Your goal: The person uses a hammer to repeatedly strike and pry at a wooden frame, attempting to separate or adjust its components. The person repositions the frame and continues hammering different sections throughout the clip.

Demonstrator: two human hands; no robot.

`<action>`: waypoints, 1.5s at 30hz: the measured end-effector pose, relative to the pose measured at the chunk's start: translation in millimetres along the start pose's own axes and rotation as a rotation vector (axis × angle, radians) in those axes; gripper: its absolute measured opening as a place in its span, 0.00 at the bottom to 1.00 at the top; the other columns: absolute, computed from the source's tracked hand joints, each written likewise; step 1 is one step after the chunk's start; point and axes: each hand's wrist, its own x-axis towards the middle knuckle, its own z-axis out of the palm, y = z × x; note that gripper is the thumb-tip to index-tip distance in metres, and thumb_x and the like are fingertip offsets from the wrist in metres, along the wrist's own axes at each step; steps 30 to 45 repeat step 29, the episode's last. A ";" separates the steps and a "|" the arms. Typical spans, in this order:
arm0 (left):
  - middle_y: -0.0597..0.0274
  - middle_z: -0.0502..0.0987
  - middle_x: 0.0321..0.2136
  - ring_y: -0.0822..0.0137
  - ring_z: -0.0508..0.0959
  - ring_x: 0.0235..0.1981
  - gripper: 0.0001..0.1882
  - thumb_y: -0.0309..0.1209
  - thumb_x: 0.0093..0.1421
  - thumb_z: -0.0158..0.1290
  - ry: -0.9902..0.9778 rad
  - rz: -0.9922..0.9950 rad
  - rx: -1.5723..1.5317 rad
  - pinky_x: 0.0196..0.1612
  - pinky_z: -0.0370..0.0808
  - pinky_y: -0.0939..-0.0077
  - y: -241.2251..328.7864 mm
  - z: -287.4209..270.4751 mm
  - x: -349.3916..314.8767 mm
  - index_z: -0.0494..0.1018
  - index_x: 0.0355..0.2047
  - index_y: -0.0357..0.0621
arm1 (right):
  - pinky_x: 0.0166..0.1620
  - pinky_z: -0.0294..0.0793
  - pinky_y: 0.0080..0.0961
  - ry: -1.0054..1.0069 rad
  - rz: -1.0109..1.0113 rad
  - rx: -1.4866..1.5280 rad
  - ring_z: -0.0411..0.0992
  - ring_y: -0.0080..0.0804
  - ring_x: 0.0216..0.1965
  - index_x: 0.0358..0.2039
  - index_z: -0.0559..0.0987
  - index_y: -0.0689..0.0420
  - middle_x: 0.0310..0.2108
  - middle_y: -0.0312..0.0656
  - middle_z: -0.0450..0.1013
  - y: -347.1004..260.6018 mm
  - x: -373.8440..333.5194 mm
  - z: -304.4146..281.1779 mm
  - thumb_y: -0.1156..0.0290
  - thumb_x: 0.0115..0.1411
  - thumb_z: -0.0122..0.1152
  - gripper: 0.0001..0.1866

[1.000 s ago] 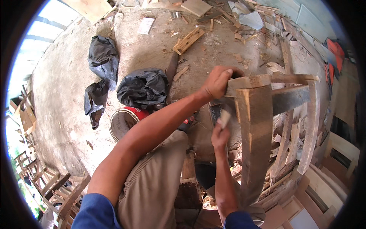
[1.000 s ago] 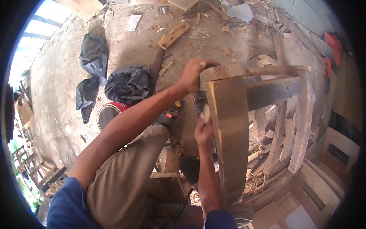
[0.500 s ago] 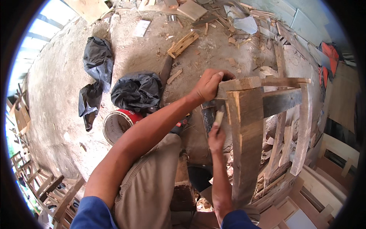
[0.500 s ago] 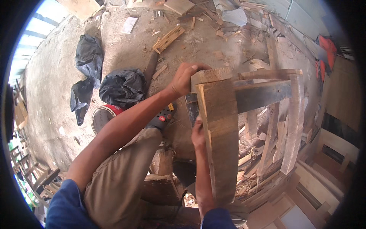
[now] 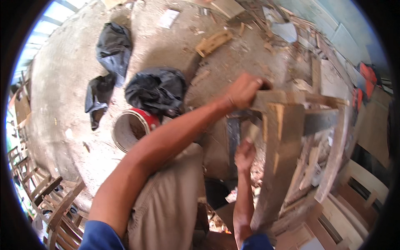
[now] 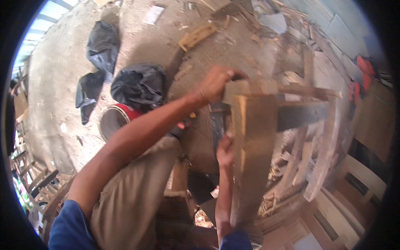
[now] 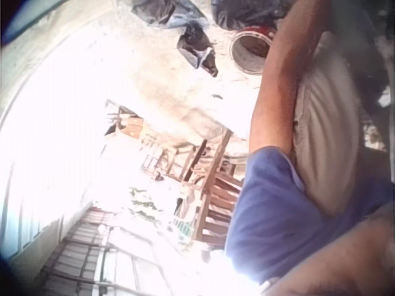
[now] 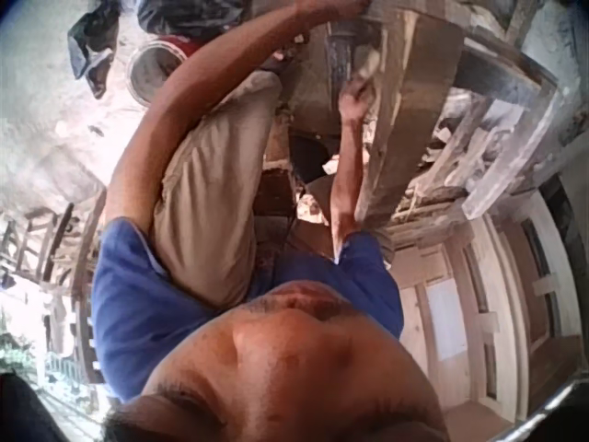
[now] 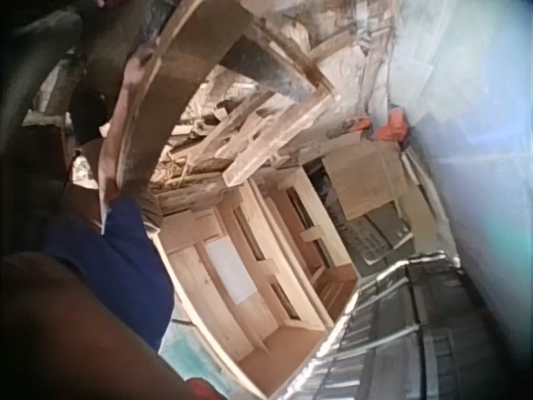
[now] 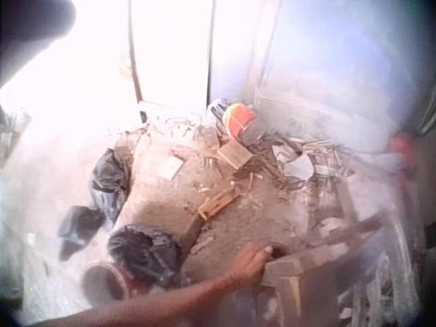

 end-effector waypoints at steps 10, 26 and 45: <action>0.45 0.82 0.30 0.52 0.82 0.33 0.25 0.38 0.62 0.36 0.001 0.045 -0.024 0.44 0.76 0.63 2.7 15.6 0.1 0.80 0.36 0.33 | 0.14 0.56 0.19 0.188 -0.533 -0.211 0.56 0.18 0.12 0.25 0.64 0.54 0.16 0.31 0.60 26.2 11.1 1.4 0.46 0.74 0.44 0.26; 0.42 0.82 0.36 0.53 0.81 0.39 0.29 0.40 0.64 0.33 -0.022 -0.050 0.023 0.51 0.74 0.63 0.9 4.7 -2.7 0.79 0.39 0.29 | 0.16 0.54 0.16 0.009 -0.239 -0.409 0.57 0.15 0.13 0.29 0.67 0.53 0.14 0.27 0.59 53.1 13.9 -1.9 0.49 0.74 0.43 0.23; 0.44 0.83 0.32 0.51 0.83 0.36 0.24 0.37 0.64 0.38 0.067 0.059 0.100 0.47 0.76 0.61 -4.8 -3.1 -9.1 0.81 0.37 0.32 | 0.17 0.54 0.15 -0.011 -0.287 -0.392 0.57 0.16 0.13 0.32 0.70 0.55 0.14 0.27 0.59 64.0 20.3 0.1 0.50 0.74 0.45 0.22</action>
